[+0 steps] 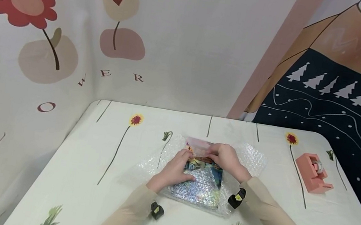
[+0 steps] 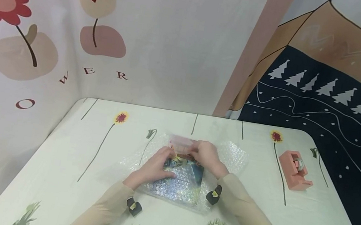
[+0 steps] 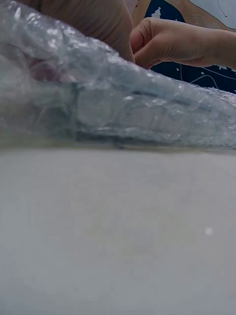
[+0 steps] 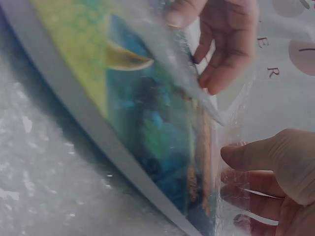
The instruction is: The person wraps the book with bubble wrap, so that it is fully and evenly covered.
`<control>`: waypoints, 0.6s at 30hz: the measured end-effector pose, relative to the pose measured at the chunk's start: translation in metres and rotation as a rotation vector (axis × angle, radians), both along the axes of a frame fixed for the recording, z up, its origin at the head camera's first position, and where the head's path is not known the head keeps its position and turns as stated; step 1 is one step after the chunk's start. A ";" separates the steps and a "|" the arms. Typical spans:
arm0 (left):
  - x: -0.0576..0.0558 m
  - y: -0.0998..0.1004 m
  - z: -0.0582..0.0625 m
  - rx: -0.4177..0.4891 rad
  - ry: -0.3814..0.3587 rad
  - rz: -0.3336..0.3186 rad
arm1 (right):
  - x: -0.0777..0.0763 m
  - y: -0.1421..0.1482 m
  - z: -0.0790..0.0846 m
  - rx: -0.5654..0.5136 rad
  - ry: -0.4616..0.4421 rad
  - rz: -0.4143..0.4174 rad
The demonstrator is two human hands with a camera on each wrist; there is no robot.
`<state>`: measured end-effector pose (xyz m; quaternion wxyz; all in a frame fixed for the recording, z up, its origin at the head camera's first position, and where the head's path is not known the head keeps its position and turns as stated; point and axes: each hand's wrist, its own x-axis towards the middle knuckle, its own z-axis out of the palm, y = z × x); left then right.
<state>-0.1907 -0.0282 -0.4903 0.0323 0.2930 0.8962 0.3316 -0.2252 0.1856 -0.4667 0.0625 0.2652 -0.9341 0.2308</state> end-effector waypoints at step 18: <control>-0.001 -0.002 0.000 -0.213 0.127 -0.078 | 0.005 -0.004 -0.006 0.102 0.044 0.017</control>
